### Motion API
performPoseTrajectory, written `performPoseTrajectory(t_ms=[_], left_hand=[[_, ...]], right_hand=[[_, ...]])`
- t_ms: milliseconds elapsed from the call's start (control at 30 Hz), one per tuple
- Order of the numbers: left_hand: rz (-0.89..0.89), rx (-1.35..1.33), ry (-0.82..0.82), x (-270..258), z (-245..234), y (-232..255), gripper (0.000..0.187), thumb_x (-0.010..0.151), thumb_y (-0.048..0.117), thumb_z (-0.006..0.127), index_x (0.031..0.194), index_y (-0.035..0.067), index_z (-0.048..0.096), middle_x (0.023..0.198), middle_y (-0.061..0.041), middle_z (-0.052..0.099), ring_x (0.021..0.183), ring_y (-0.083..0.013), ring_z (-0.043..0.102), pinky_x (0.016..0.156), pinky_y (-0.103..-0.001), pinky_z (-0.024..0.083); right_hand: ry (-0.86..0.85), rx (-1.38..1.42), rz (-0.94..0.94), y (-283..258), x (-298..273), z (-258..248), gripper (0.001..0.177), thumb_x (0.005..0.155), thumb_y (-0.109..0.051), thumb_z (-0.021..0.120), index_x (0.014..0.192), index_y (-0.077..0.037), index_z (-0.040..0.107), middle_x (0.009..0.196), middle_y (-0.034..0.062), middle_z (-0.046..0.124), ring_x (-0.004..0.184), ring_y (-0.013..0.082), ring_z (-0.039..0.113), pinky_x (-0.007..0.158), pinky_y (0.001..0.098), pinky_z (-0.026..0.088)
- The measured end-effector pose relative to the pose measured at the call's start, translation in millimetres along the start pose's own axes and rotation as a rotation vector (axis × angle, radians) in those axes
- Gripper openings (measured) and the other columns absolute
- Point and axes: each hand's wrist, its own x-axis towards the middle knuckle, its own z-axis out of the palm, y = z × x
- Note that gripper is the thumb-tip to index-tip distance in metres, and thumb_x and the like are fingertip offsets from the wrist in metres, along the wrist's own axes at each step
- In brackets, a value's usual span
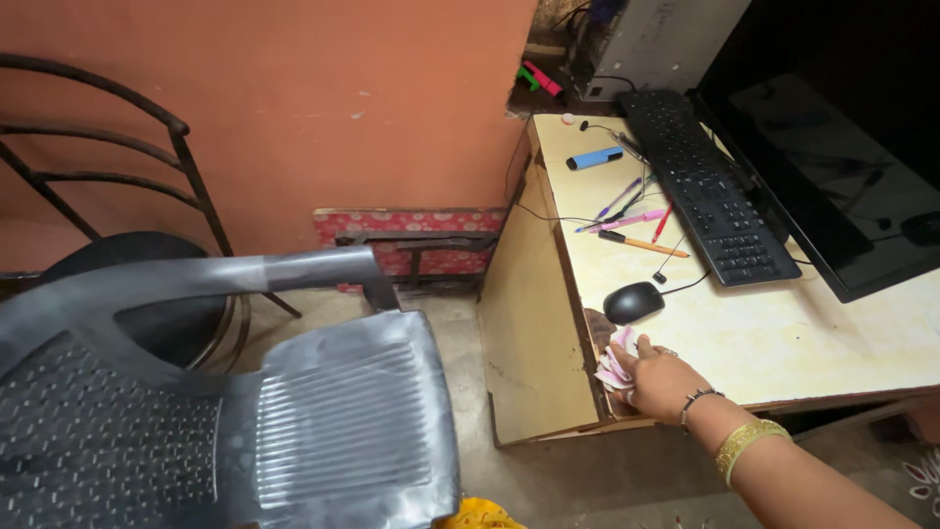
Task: The person wipes a desk with a cloth, then picks up and inspects several pens and markers one by one. They place the items into a pencil case and arrange them on the desk, occasionally opening a drawer and handling a pair of earphones.
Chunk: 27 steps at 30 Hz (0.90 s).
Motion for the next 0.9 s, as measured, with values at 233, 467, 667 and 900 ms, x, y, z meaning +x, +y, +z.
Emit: performPoseTrajectory(t_ms=[233,467,667,900], left_hand=[[-0.025,0.009,-0.002,-11,-17,0,0.072,0.089,0.059,0.068,0.152,0.030,0.046,0.155,-0.002,0.048,0.146,-0.0265,0.044,0.119,-0.048,0.040],[0.221,0.045,0.161,-63,-134,120,0.069,0.091,0.058,0.064,0.151,0.028,0.047,0.156,-0.002,0.048,0.146,-0.0263,0.044,0.118,-0.047,0.041],[0.517,0.036,0.453,-110,-252,265,0.072,0.086,0.053,0.069,0.150,0.026,0.046,0.159,-0.009,0.038,0.148,-0.0292,0.033,0.119,-0.046,0.033],[0.688,0.030,0.481,-134,-318,375,0.071,0.087,0.049,0.070,0.149,0.024,0.046,0.161,-0.010,0.034,0.150,-0.0296,0.029,0.119,-0.046,0.031]], right_hand=[[-0.021,0.002,0.002,-4,-2,-3,0.084,0.093,-0.051,0.066,0.160,-0.022,0.023,0.156,0.0326,0.028,0.138,0.0448,0.045,0.115,0.0391,0.041],[0.022,0.028,-0.102,3,-4,-12,0.074,0.089,-0.029,0.066,0.156,-0.021,0.035,0.150,0.0290,0.043,0.118,0.0374,0.063,0.103,0.0400,0.051],[-0.123,0.578,-0.044,47,-8,-55,0.055,0.079,-0.008,0.072,0.130,-0.028,0.072,0.107,0.0094,0.077,0.090,0.0219,0.069,0.086,0.0343,0.056],[-0.042,0.984,0.198,140,-6,-67,0.051,0.087,0.001,0.064,0.130,-0.025,0.073,0.092,0.0062,0.080,0.072,0.0163,0.069,0.071,0.0310,0.057]])
